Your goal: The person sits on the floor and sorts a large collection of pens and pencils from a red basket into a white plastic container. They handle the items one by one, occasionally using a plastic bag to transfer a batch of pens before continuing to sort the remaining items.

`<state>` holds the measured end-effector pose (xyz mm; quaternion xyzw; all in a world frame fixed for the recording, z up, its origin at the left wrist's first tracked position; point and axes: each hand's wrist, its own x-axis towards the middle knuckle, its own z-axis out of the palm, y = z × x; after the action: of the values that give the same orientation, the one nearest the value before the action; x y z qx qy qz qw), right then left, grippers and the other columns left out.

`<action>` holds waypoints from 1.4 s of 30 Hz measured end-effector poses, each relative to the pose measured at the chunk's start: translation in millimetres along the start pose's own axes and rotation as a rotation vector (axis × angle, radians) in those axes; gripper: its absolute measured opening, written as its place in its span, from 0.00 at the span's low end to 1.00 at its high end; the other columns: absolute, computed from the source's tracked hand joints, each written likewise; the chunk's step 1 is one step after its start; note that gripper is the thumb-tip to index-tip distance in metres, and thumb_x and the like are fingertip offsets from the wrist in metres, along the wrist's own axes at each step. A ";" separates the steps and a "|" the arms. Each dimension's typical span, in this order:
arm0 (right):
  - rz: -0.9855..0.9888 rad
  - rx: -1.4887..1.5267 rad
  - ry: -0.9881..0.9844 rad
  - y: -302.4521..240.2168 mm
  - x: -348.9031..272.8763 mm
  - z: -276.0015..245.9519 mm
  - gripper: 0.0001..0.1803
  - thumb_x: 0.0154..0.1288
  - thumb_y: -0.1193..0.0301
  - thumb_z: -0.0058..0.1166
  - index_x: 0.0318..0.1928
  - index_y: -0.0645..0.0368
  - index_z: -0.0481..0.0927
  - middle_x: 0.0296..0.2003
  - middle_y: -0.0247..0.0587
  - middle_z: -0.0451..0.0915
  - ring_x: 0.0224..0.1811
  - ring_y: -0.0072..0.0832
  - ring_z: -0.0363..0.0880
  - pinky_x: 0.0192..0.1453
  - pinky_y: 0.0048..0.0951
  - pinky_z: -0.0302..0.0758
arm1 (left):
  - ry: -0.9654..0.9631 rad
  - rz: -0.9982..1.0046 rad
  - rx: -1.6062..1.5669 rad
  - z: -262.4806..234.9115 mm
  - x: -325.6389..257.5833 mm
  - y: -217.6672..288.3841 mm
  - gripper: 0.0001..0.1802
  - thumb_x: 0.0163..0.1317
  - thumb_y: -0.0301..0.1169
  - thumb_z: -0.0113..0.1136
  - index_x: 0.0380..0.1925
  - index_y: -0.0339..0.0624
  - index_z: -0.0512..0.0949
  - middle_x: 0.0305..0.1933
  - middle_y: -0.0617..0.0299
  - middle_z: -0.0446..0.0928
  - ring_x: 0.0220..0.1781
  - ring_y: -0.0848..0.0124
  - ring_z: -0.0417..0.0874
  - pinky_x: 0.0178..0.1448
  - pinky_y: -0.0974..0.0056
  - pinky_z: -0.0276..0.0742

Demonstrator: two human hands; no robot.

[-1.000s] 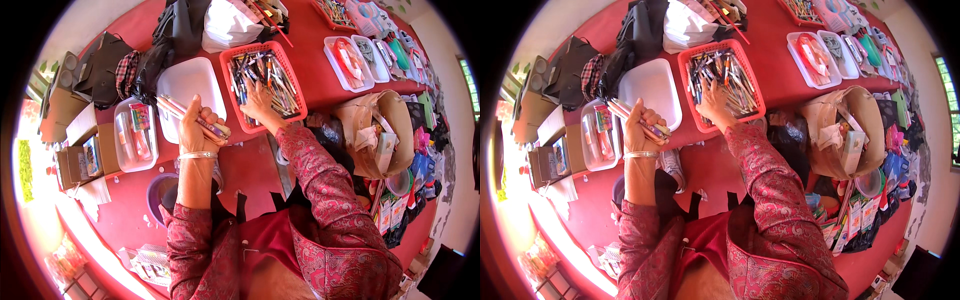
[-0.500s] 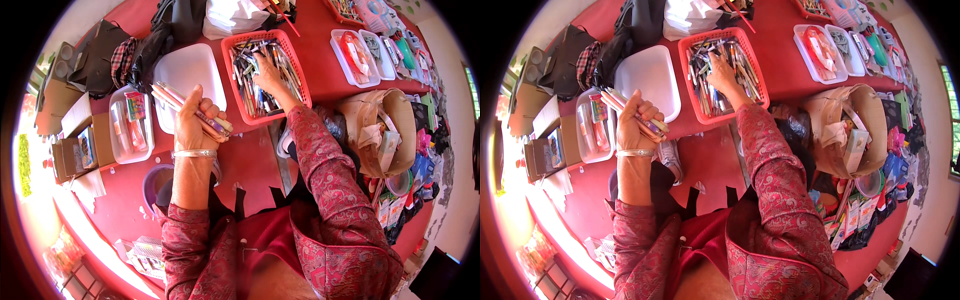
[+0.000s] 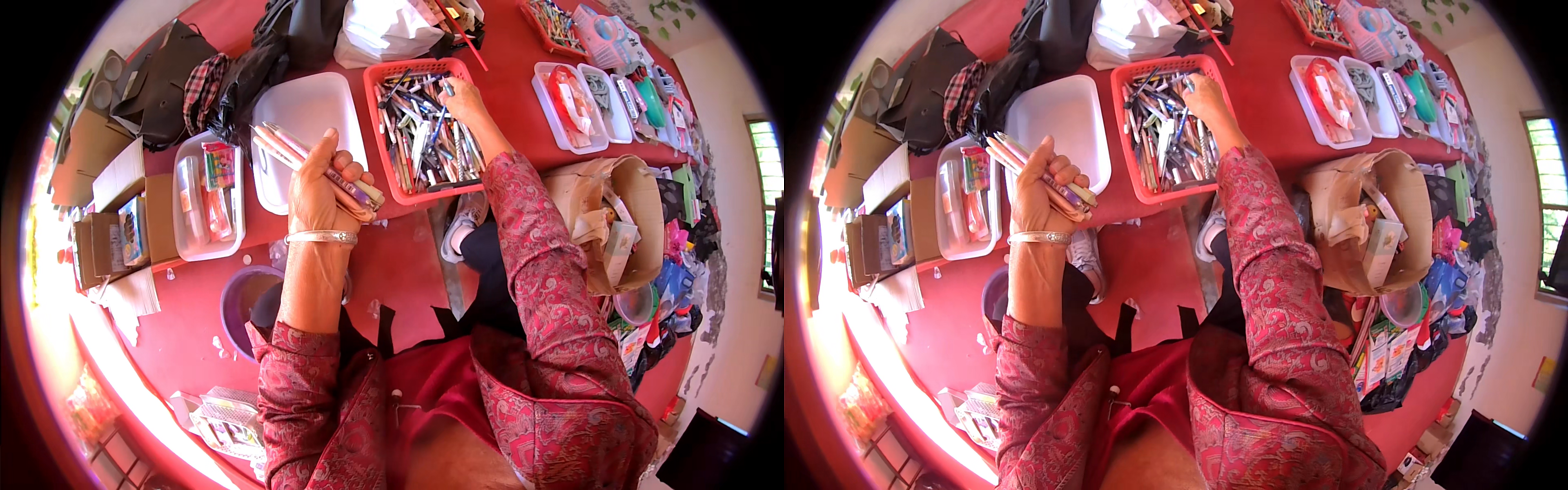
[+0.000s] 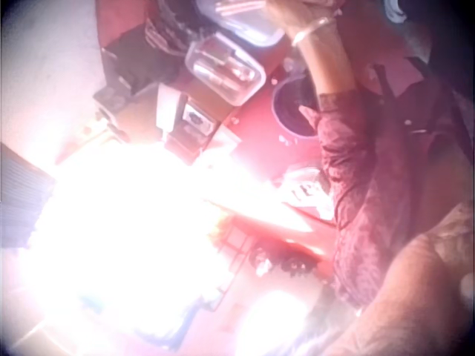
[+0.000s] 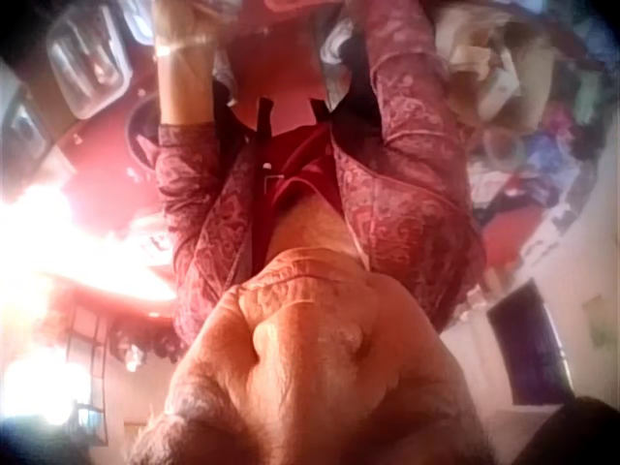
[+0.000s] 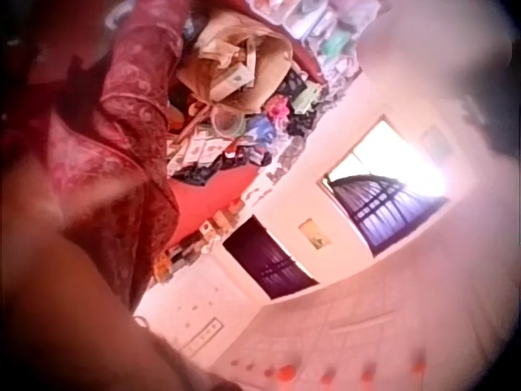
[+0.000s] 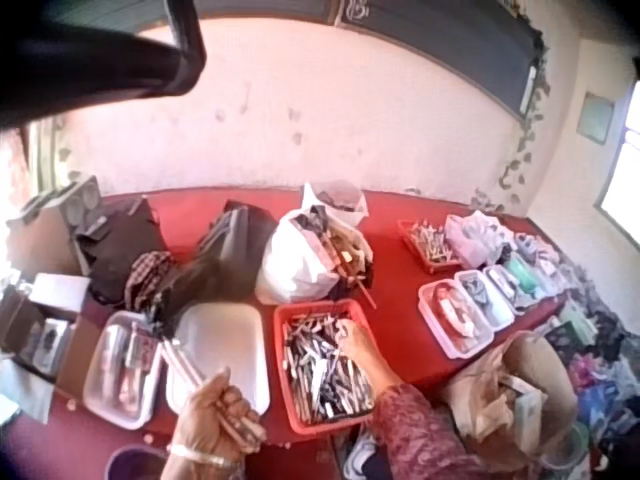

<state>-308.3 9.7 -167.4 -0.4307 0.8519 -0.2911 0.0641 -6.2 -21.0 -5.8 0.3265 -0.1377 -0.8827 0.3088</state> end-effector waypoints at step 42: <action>0.232 0.346 -0.177 -20.5 -47.3 -14.8 0.10 0.49 0.70 0.51 0.25 0.66 0.75 0.16 0.41 0.75 0.15 0.25 0.75 0.18 0.24 0.70 | 0.021 0.025 -0.045 4.2 -4.4 5.9 0.15 0.56 0.33 0.54 0.16 0.50 0.60 0.13 0.71 0.56 0.13 0.79 0.59 0.22 0.70 0.64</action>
<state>-270.0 43.3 -150.6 -0.3361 0.8242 -0.3846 0.2446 -3.7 -22.6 2.1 0.3271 -0.1184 -0.8781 0.3286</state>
